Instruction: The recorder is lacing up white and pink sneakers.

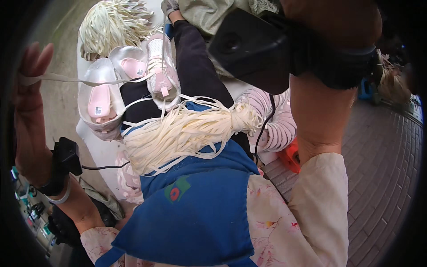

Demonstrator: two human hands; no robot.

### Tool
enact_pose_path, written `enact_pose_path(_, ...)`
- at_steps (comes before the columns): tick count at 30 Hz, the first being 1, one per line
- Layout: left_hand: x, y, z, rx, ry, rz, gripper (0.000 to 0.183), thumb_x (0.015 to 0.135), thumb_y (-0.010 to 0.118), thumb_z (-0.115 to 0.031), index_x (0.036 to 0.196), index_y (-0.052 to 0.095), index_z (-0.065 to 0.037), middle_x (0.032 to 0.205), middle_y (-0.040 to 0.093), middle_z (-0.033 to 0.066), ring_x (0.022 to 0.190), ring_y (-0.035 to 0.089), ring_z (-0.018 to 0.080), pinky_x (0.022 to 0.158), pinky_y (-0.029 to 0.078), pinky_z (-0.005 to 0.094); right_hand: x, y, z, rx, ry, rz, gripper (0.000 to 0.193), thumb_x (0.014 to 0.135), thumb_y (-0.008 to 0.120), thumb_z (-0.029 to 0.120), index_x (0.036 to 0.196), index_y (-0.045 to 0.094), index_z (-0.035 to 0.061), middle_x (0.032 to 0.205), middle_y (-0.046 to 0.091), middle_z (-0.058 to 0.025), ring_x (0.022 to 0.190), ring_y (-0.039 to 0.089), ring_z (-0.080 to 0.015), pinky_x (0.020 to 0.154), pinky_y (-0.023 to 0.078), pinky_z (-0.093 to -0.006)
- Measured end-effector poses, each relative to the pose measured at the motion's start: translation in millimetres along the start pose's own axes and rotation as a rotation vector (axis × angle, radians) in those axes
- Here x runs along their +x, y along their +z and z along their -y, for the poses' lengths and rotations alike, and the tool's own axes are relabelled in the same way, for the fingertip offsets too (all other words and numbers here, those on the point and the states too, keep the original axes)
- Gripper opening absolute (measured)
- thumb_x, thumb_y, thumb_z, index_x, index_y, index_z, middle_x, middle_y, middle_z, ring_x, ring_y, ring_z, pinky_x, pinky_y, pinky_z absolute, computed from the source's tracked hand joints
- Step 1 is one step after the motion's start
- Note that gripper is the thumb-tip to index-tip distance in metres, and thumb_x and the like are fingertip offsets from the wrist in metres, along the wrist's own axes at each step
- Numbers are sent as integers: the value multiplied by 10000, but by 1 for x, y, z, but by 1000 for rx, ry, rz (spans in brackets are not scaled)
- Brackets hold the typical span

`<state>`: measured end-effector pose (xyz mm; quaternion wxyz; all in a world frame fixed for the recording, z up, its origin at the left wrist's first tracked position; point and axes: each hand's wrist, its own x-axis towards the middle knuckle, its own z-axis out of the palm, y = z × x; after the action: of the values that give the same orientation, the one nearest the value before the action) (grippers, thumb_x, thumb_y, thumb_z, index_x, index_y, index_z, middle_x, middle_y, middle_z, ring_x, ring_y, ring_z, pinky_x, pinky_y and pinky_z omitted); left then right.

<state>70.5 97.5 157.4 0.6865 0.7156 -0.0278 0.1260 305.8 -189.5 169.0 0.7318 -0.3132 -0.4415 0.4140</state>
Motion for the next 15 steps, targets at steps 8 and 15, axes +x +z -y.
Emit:
enact_pose_path(8, -3, -2, -8, -89, 243, -173, 460, 1044, 325, -280, 1370, 431, 27, 1407, 460, 187, 1285, 469, 353, 1117, 351, 484, 5, -50, 8, -417, 0, 57, 251, 994, 509, 226, 1148, 524, 28, 849, 618, -19, 474, 423, -60, 403, 379, -194)
enact_pose_path(15, 0, 6, -40, -64, 131, -240, 372, 1040, 387, -205, 1304, 486, 37, 973, 561, 60, 786, 572, 85, 827, 492, 247, -5, -57, 26, -739, 28, 42, 223, 984, 530, 219, 1109, 571, 39, 810, 607, -11, 533, 450, -50, 456, 386, -189)
